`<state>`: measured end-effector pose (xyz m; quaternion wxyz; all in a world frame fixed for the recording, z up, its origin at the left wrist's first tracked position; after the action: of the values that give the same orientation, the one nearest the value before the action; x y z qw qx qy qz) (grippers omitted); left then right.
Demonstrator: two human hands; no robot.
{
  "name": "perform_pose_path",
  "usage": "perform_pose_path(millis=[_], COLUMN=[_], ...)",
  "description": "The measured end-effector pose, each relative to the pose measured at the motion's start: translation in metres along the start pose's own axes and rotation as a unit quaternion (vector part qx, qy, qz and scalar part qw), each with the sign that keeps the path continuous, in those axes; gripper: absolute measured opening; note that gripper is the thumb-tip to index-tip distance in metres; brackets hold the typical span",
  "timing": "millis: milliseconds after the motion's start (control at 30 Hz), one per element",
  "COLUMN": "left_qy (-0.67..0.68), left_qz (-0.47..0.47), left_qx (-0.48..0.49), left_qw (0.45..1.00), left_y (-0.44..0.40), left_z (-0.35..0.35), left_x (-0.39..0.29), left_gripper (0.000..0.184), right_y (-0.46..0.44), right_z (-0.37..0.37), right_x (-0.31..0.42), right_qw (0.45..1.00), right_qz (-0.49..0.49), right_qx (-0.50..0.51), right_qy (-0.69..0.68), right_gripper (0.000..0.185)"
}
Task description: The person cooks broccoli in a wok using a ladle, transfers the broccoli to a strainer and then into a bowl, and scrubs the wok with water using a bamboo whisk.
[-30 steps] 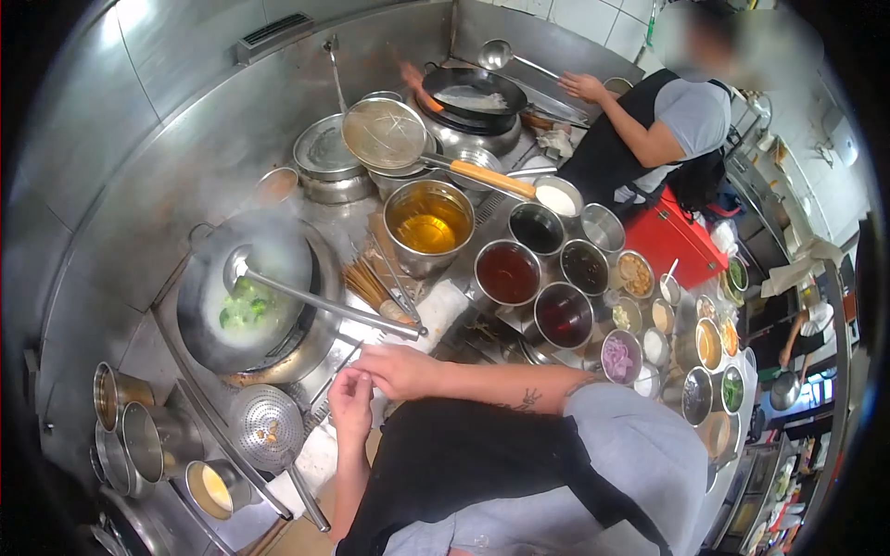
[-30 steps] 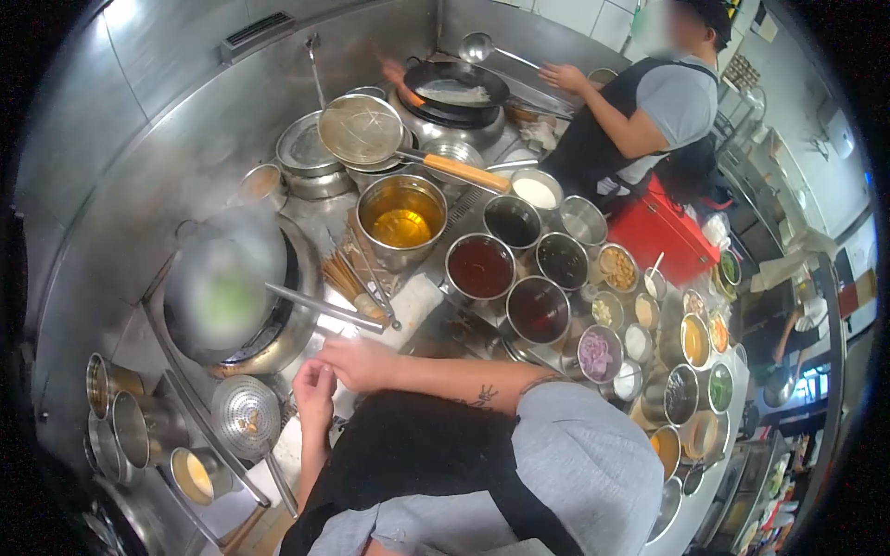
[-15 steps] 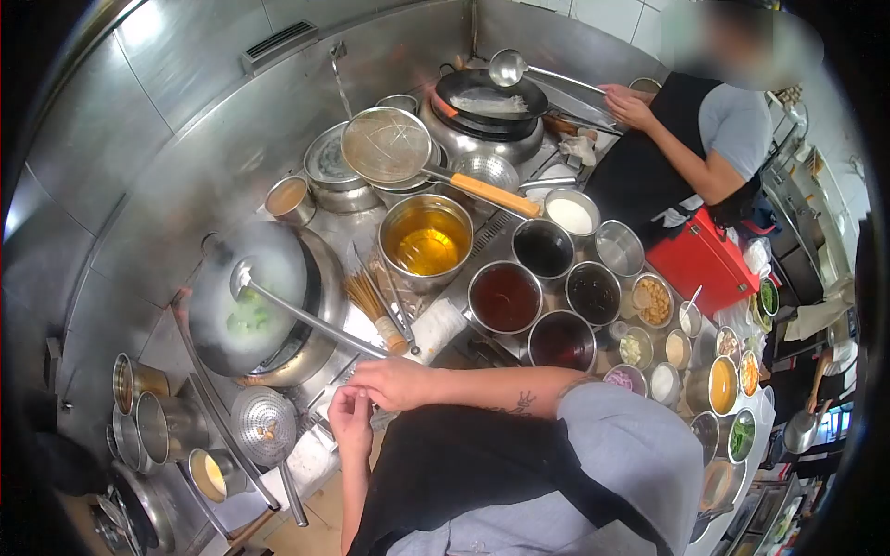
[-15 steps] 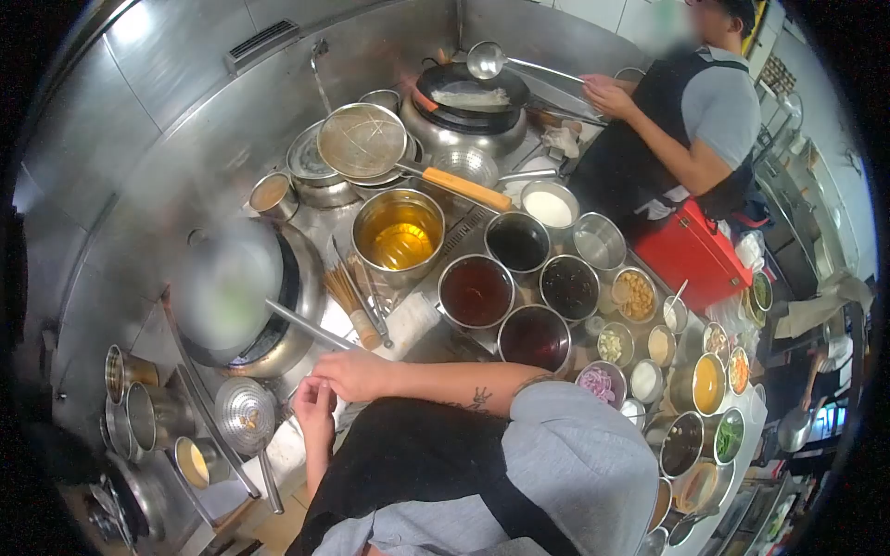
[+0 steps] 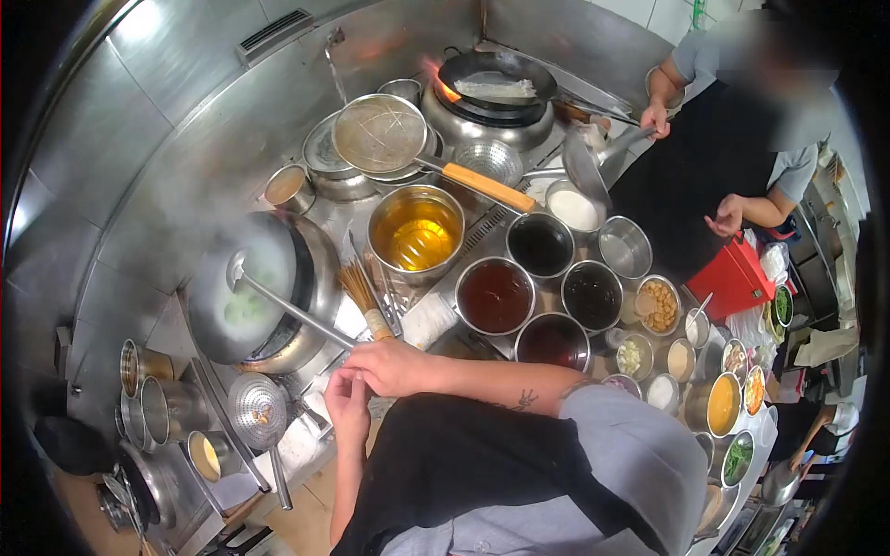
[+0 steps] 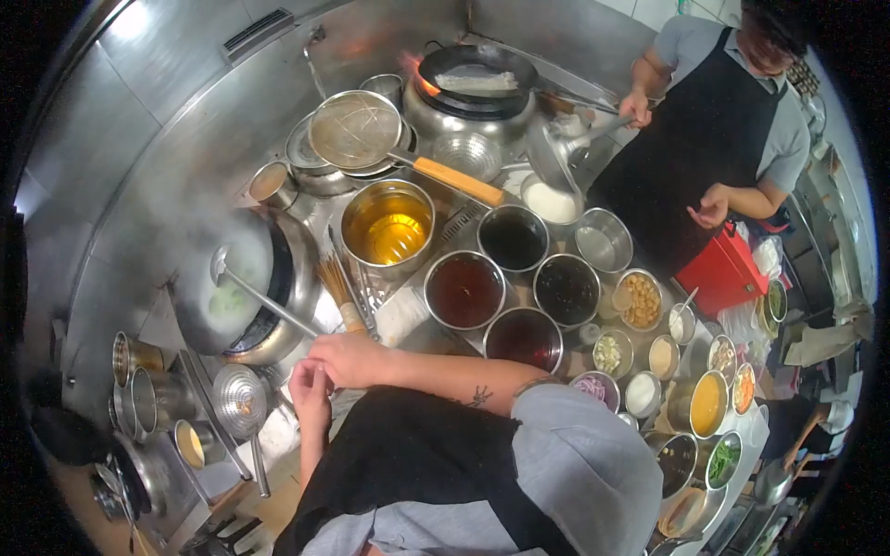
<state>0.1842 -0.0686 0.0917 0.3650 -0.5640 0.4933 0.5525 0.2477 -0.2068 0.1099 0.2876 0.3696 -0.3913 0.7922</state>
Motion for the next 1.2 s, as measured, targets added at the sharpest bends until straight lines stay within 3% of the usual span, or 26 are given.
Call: perform_pose_path(millis=[467, 767, 1200], left_qy=[-0.057, -0.071, -0.080], left_qz=[-0.021, -0.016, 0.002], left_qx=[0.013, 0.034, -0.010], left_qw=[0.998, 0.997, 0.997], left_y=[-0.001, -0.009, 0.003], left_z=[-0.056, -0.064, -0.071], left_x=[0.010, 0.007, 0.002], left_gripper=[0.010, 0.011, 0.012], right_y=[0.031, 0.039, 0.042], right_z=[0.055, 0.060, 0.055], right_x=[-0.007, -0.013, -0.016], right_qw=[0.991, 0.989, 0.992], right_qz=[-0.113, -0.078, -0.063], right_qx=[-0.059, -0.107, -0.080], right_qy=[-0.029, -0.057, -0.079], right_gripper=[0.022, 0.024, 0.027])
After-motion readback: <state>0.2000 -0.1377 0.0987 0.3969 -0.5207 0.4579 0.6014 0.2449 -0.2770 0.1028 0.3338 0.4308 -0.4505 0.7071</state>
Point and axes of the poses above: each hand's wrist, its own y-axis away from the middle knuckle, its own z-axis out of the back of the hand, x = y × z, the point moved 2 cm from there along -y, towards the middle knuckle, and after that the axes turned 7 degrees about -x, right-handed, at the moved point
